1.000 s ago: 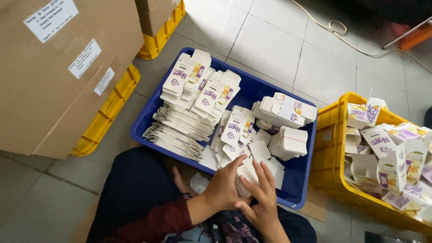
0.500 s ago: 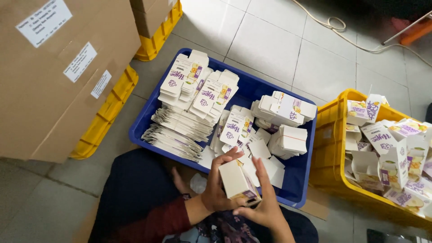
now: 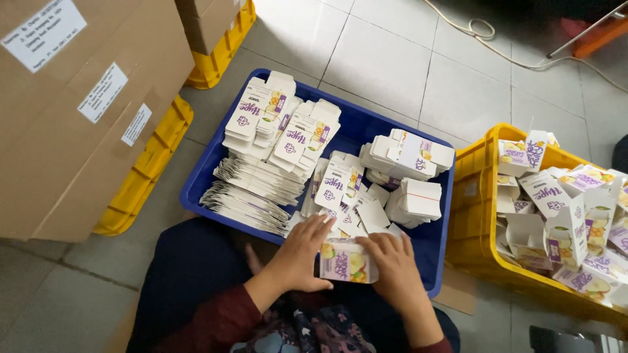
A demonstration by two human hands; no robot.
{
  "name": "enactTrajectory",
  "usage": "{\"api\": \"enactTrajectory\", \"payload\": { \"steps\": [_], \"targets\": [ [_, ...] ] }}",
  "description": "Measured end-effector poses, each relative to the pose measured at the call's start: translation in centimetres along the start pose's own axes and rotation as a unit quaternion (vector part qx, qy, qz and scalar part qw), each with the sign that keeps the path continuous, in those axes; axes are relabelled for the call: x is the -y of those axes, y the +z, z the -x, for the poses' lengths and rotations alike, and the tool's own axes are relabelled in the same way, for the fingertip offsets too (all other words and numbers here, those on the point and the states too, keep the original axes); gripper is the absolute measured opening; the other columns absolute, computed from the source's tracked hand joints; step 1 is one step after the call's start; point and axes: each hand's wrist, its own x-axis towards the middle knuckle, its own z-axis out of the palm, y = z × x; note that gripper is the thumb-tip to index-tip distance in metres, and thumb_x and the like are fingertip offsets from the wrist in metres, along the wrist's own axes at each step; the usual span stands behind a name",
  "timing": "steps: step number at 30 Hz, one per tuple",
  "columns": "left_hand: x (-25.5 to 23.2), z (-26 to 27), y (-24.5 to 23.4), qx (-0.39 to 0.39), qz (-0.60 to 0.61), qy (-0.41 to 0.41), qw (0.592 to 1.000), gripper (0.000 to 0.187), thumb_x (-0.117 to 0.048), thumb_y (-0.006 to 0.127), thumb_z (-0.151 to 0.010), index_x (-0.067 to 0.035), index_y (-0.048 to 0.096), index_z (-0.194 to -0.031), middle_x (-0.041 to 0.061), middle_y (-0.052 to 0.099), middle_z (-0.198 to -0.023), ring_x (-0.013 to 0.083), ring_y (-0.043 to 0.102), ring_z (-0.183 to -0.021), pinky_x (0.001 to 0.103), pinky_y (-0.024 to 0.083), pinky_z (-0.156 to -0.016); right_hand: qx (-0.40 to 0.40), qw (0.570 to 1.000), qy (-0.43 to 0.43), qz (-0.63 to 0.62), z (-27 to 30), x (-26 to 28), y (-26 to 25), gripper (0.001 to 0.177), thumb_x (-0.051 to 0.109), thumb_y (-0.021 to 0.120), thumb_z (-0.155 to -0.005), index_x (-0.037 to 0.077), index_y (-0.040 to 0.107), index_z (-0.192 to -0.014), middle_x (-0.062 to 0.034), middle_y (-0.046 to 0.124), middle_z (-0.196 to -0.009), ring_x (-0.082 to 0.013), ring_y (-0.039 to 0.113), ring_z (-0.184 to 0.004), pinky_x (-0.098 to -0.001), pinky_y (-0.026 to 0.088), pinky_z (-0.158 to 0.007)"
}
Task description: Folding flat cardboard templates into small boxes and placing them into a yellow plastic crate.
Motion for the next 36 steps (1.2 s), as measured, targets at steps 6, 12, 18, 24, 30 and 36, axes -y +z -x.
{"api": "enactTrajectory", "payload": {
  "steps": [6, 12, 18, 24, 30, 36],
  "targets": [
    [0.1, -0.2, 0.2, 0.078, -0.003, -0.039, 0.996, 0.121, -0.021, 0.092, -0.05, -0.004, 0.033, -0.154, 0.018, 0.06, -0.136, 0.035, 0.06, -0.119, 0.042, 0.046, -0.1, -0.042, 0.993, -0.102, 0.046, -1.2, 2.2, 0.7, 0.096, 0.013, 0.082, -0.051, 0.028, 0.053, -0.141, -0.0038, 0.044, -0.157, -0.027, 0.029, -0.151, -0.0645, 0.013, -0.122],
    [5.8, -0.9, 2.1, -0.222, 0.185, -0.072, 0.955, 0.107, -0.03, 0.095, -0.042, -0.007, 0.058, -0.139, 0.022, 0.067, -0.118, 0.0453, 0.065, -0.113, 0.051, 0.052, -0.095, -0.273, 0.904, 0.054, -0.325, -0.5, -9.9, 7.3, 0.068, 0.021, 0.09, -0.073, 0.005, 0.066, -0.134, -0.0135, 0.066, -0.12, -0.033, 0.068, -0.11, -0.0427, 0.054, -0.101],
    [11.0, -1.9, 5.7, -0.343, 0.173, -0.05, 0.922, 0.114, -0.041, 0.1, -0.047, -0.001, 0.05, -0.142, 0.023, 0.065, -0.117, 0.0455, 0.066, -0.112, 0.051, 0.053, -0.097, -0.032, 0.887, 0.394, -0.24, -0.5, -15.8, 15.9, 0.047, 0.022, 0.088, -0.078, 0.017, 0.076, -0.124, -0.0088, 0.078, -0.114, -0.0254, 0.074, -0.107, -0.04, 0.061, -0.088],
    [11.1, -2.2, 5.8, -0.322, 0.16, -0.06, 0.931, 0.112, -0.035, 0.099, -0.05, 0.0, 0.047, -0.143, 0.027, 0.064, -0.119, 0.0487, 0.064, -0.112, 0.054, 0.053, -0.096, 0.032, 0.92, 0.348, -0.176, -4.5, -14.0, 17.5, 0.073, 0.042, 0.08, -0.085, 0.008, 0.059, -0.146, -0.0196, 0.063, -0.142, -0.0335, 0.061, -0.131, -0.0476, 0.051, -0.11],
    [10.4, -2.0, 5.2, -0.277, 0.156, -0.005, 0.948, 0.108, -0.033, 0.101, -0.047, -0.001, 0.053, -0.138, 0.024, 0.066, -0.116, 0.0453, 0.067, -0.109, 0.052, 0.054, -0.095, -0.017, 0.958, 0.274, -0.08, -7.3, -11.7, 16.7, 0.087, 0.053, 0.091, -0.069, 0.003, 0.06, -0.133, -0.0304, 0.063, -0.121, -0.0439, 0.069, -0.112, -0.0472, 0.06, -0.092],
    [10.6, -2.1, 5.6, -0.277, 0.119, 0.03, 0.953, 0.104, -0.038, 0.1, -0.052, 0.001, 0.055, -0.138, 0.023, 0.065, -0.119, 0.0438, 0.067, -0.109, 0.049, 0.053, -0.096, 0.069, 0.894, 0.404, -0.179, -7.3, -11.4, 16.0, 0.08, 0.051, 0.093, -0.07, 0.001, 0.059, -0.123, -0.0319, 0.058, -0.123, -0.045, 0.07, -0.11, -0.0487, 0.062, -0.085]
  ]
}}
